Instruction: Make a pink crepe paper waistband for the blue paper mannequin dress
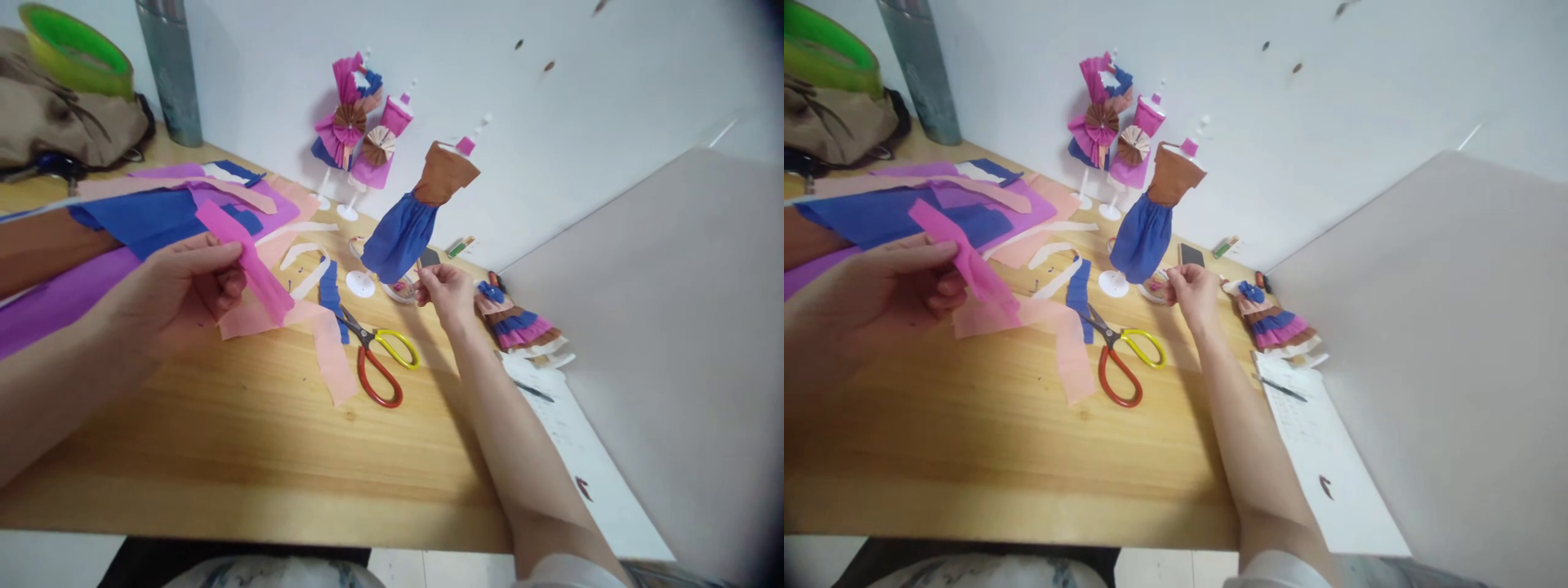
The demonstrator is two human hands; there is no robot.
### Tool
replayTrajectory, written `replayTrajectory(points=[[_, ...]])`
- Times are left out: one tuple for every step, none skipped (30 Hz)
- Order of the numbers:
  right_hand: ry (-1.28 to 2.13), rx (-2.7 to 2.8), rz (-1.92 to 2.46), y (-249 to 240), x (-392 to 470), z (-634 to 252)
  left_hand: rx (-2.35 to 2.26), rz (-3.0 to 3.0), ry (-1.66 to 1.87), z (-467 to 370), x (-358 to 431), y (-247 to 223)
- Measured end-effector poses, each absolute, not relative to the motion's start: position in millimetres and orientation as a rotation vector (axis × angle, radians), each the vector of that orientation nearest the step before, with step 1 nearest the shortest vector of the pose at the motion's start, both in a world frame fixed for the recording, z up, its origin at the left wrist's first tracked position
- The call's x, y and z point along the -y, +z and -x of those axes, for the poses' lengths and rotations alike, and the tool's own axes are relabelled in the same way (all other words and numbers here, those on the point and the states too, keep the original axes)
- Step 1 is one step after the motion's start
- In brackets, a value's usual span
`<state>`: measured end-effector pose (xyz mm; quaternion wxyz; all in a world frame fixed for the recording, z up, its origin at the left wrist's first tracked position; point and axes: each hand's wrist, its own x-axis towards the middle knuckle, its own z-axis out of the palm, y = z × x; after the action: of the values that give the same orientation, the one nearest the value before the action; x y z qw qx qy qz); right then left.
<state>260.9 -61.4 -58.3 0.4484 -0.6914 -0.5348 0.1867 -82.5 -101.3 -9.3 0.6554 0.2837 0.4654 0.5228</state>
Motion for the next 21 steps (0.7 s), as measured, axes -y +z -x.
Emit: replayTrajectory(points=[[0.451,1.335,1.737,-60.0,59.8,-261.8,-1.06,-0.636,1.196,83.1,100.7,-8.1],[0.434,1.35,1.765,-61.4,58.2,-262.6,-1.058,-0.637,1.207,84.2,99.9,-6.8],[0.413,1.367,1.793,-62.4,56.5,-263.4,-1.053,-0.649,1.217,85.6,99.0,-5.5],[0.386,1.386,1.82,-63.2,54.5,-264.4,-1.047,-0.664,1.223,87.0,98.1,-4.5],[0.354,1.404,1.847,-63.8,52.3,-265.5,-1.046,-0.675,1.232,88.4,97.3,-3.7],[0.32,1.42,1.873,-64.1,49.9,-266.7,-1.045,-0.682,1.242,89.5,96.5,-3.2],[0.286,1.432,1.898,-64.3,47.3,-268.0,-1.041,-0.683,1.253,90.3,96.0,-2.8],[0.253,1.442,1.92,-64.4,44.7,-269.2,-1.04,-0.677,1.258,90.7,95.7,-2.6],[0.224,1.45,1.938,-64.4,42.1,-270.2,-1.042,-0.664,1.262,90.9,95.6,-2.4],[0.198,1.458,1.953,-64.3,39.7,-271.1,-1.044,-0.651,1.262,90.9,95.7,-2.2],[0.176,1.466,1.963,-64.0,37.6,-271.7,-1.044,-0.64,1.263,90.8,95.9,-1.9],[0.157,1.476,1.97,-63.8,35.8,-272.1,-1.044,-0.632,1.26,90.8,96.2,-1.7],[0.141,1.485,1.974,-63.4,34.3,-272.3,-1.043,-0.63,1.26,90.9,96.4,-1.4],[0.127,1.493,1.976,-63.1,33.2,-272.5,-1.039,-0.632,1.26,91.1,96.6,-1.3],[0.118,1.5,1.978,-62.9,32.3,-272.8,-1.031,-0.639,1.265,91.5,96.7,-1.2],[0.113,1.508,1.978,-62.9,31.7,-273.3,-1.025,-0.647,1.266,91.9,96.6,-1.4],[0.112,1.516,1.976,-63.0,31.2,-274.0,-1.023,-0.652,1.264,92.4,96.5,-1.7],[0.114,1.526,1.97,-63.3,30.7,-275.2,-1.026,-0.655,1.259,92.8,96.1,-2.1],[0.116,1.538,1.962,-63.9,30.3,-276.6,-1.037,-0.656,1.252,93.0,95.7,-2.7],[0.118,1.551,1.95,-64.6,29.8,-278.4,-1.051,-0.653,1.245,93.2,95.3,-3.2],[0.119,1.564,1.936,-65.5,29.4,-280.4,-1.063,-0.65,1.245,93.2,95.0,-3.8]])
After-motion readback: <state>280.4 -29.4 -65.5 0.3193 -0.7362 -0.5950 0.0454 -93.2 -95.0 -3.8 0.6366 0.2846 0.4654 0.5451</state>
